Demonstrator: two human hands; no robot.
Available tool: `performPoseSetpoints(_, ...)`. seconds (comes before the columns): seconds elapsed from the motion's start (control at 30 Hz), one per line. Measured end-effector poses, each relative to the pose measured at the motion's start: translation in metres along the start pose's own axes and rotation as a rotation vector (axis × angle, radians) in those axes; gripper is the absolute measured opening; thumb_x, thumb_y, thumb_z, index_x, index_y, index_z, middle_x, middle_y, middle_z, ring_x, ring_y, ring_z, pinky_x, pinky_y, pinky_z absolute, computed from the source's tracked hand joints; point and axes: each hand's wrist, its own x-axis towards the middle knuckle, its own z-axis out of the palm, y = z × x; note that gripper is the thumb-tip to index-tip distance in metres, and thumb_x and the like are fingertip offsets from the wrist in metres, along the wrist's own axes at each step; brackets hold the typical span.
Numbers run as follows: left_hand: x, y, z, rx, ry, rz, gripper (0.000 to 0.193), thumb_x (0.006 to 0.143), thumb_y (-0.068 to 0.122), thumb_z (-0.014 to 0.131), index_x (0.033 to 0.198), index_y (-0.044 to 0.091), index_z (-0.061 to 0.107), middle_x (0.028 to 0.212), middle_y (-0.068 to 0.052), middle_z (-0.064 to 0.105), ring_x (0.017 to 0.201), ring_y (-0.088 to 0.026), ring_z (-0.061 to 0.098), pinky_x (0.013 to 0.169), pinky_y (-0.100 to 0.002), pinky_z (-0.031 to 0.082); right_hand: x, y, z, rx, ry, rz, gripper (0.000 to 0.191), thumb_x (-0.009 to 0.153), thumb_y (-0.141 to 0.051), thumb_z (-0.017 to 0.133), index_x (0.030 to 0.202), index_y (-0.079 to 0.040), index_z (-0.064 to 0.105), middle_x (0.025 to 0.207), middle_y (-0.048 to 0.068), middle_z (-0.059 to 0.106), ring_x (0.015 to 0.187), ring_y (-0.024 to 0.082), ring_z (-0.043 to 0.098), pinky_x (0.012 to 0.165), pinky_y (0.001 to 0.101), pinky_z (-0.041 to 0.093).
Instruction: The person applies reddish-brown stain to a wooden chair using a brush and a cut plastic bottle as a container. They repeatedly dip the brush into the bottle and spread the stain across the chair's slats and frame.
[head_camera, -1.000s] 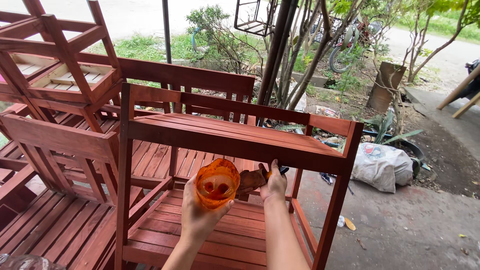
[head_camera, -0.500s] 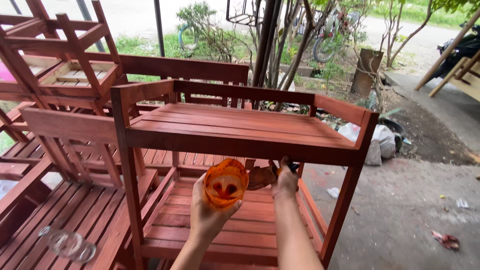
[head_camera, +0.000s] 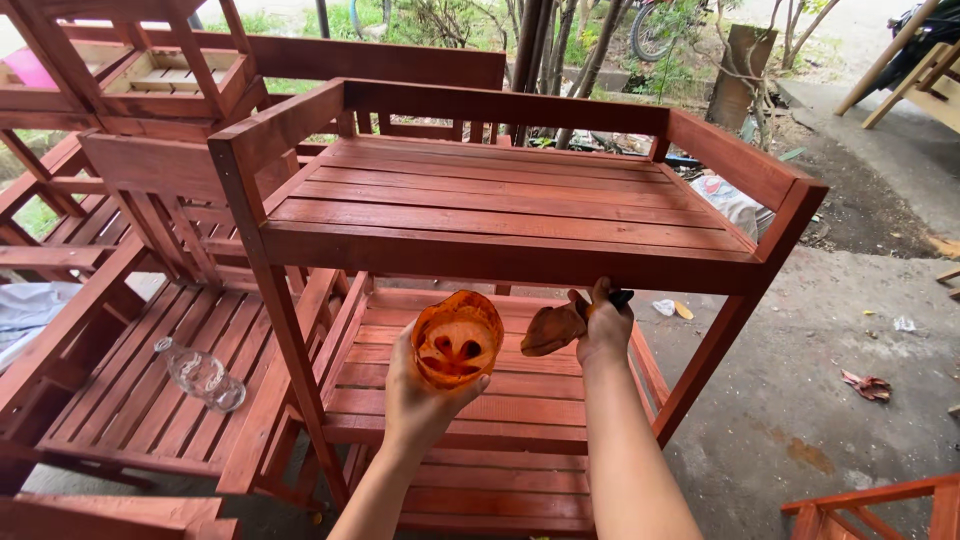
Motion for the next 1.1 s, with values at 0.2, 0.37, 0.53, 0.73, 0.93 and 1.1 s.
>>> performPoseSetpoints(0.2,-0.056,0.025,-0.007,-0.081,-0.109,-0.024,0.085,0.062,0.013,0.095,0.133,0.004,0.049,0.125,-0.011,0.06,0.117,-0.021,0.066,0.097,-0.034,0.06,-0.055,-0.015,-0.04,-0.055,-0.091,-0.086,0.023,0.1,-0.024,0.069,0.11,-0.004,0.061,0.111,0.005,0.066,0.097,0.021,0.072,0.081,0.0397,0.066)
performPoseSetpoints(0.37,-0.099,0.048,0.002,-0.043,-0.083,0.032,0.085,0.063,0.012,0.094,0.134,0.004,0.049,0.126,-0.012,0.059,0.118,-0.022,0.065,0.097,-0.034,0.059,-0.087,-0.03,-0.07,-0.191,-0.052,-0.055,0.019,0.097,-0.027,0.065,0.108,-0.011,0.064,0.104,0.003,0.071,0.085,0.018,0.072,0.07,0.0333,0.056)
performPoseSetpoints(0.53,-0.149,0.068,0.023,0.062,-0.021,0.021,0.087,0.06,0.014,0.096,0.133,0.003,0.049,0.125,-0.012,0.061,0.116,-0.022,0.066,0.096,-0.035,0.058,-0.117,-0.048,-0.11,-0.33,-0.11,-0.061,0.03,0.102,-0.031,0.066,0.094,-0.002,0.064,0.077,0.005,0.066,0.066,0.015,0.059,0.062,0.0312,0.049)
performPoseSetpoints(0.73,-0.218,0.085,0.036,0.091,0.102,0.009,0.085,0.061,0.01,0.096,0.132,0.003,0.049,0.124,-0.013,0.06,0.115,-0.022,0.065,0.096,-0.034,0.058,-0.163,-0.068,-0.162,-0.451,-0.131,-0.021,0.032,0.101,-0.033,0.065,0.091,-0.002,0.063,0.072,0.003,0.061,0.061,0.014,0.052,0.055,0.0318,0.044)
performPoseSetpoints(0.93,-0.297,0.097,0.03,0.084,0.173,-0.054,0.085,0.061,0.008,0.095,0.132,0.004,0.048,0.124,-0.01,0.063,0.115,-0.02,0.067,0.097,-0.032,0.059,-0.217,-0.078,-0.206,-0.411,-0.173,-0.008,0.032,0.102,-0.032,0.063,0.09,-0.002,0.062,0.073,0.003,0.06,0.062,0.014,0.056,0.058,0.0301,0.046)
performPoseSetpoints(1.1,-0.35,0.109,0.02,0.031,0.1,-0.078,0.087,0.062,0.01,0.094,0.135,0.005,0.047,0.126,-0.012,0.061,0.118,-0.021,0.065,0.1,-0.033,0.059,-0.266,-0.083,-0.233,-0.483,-0.136,0.041,0.036,0.103,-0.034,0.062,0.089,-0.001,0.061,0.071,0.005,0.06,0.062,0.015,0.057,0.059,0.0306,0.047)
